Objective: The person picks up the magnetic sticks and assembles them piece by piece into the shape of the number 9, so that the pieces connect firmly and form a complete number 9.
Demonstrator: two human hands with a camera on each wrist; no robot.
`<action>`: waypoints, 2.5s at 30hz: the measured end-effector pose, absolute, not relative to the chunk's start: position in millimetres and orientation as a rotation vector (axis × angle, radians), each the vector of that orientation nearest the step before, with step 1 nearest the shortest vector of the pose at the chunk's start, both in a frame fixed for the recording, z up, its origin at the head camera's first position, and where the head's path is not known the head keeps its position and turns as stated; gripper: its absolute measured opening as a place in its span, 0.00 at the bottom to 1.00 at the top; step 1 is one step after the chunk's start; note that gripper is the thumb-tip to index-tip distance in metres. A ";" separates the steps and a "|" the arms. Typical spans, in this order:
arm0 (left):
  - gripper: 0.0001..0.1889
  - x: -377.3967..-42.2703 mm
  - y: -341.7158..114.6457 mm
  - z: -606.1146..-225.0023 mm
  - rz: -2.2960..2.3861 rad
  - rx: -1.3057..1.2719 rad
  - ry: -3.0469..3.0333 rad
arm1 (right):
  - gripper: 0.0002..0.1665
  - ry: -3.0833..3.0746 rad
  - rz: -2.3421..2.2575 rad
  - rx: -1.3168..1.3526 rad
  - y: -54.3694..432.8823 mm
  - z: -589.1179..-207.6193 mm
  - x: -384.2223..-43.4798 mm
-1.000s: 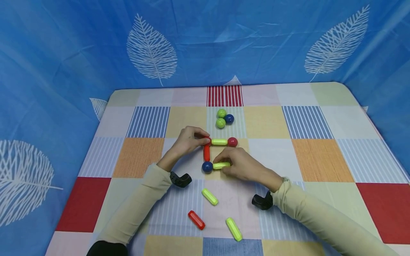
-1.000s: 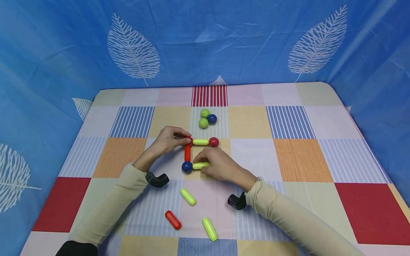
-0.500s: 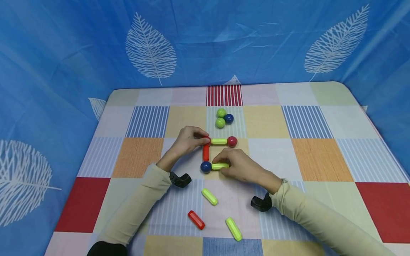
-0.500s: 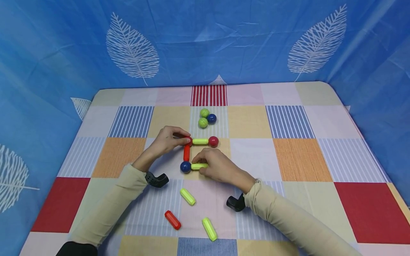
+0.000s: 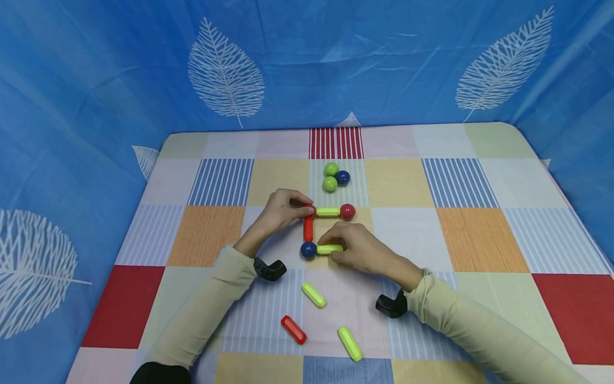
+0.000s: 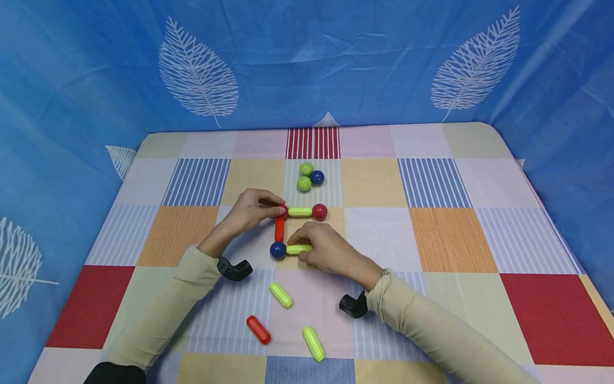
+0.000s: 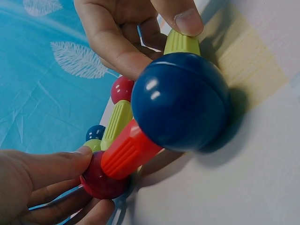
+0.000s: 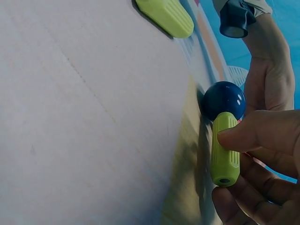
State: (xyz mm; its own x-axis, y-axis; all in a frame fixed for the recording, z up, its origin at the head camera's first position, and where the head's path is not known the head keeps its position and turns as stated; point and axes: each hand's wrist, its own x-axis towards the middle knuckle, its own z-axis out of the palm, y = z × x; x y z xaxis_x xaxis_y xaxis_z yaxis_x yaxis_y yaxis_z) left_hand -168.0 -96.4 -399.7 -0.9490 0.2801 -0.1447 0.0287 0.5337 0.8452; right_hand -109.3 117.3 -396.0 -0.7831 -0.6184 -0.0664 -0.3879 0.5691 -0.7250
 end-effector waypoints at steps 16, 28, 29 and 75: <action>0.11 -169.4 -96.0 -400.2 1.357 0.241 2.522 | 0.19 2.475 -1.107 -0.784 120.2 -402.6 -106.0; 0.12 -169.1 -96.0 -397.7 1.356 0.250 2.515 | 0.20 2.605 -1.029 -0.797 119.3 -391.8 -91.6; 0.12 -169.0 -95.8 -397.4 1.354 0.252 2.518 | 0.21 2.605 -1.031 -0.808 120.1 -389.4 -87.7; 0.11 -169.3 -96.2 -399.9 1.358 0.251 2.529 | 0.13 2.335 -1.025 -0.717 137.6 -393.9 16.8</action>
State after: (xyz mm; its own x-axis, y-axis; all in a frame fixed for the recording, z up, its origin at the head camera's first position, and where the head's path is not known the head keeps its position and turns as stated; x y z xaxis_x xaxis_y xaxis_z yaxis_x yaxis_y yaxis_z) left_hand -169.3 -96.2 -399.9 -0.9514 0.2717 -0.1450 0.0292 0.5483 0.8358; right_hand 16.8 137.6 -393.9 -0.7433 -0.6317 -0.2200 -0.2657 0.5807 -0.7696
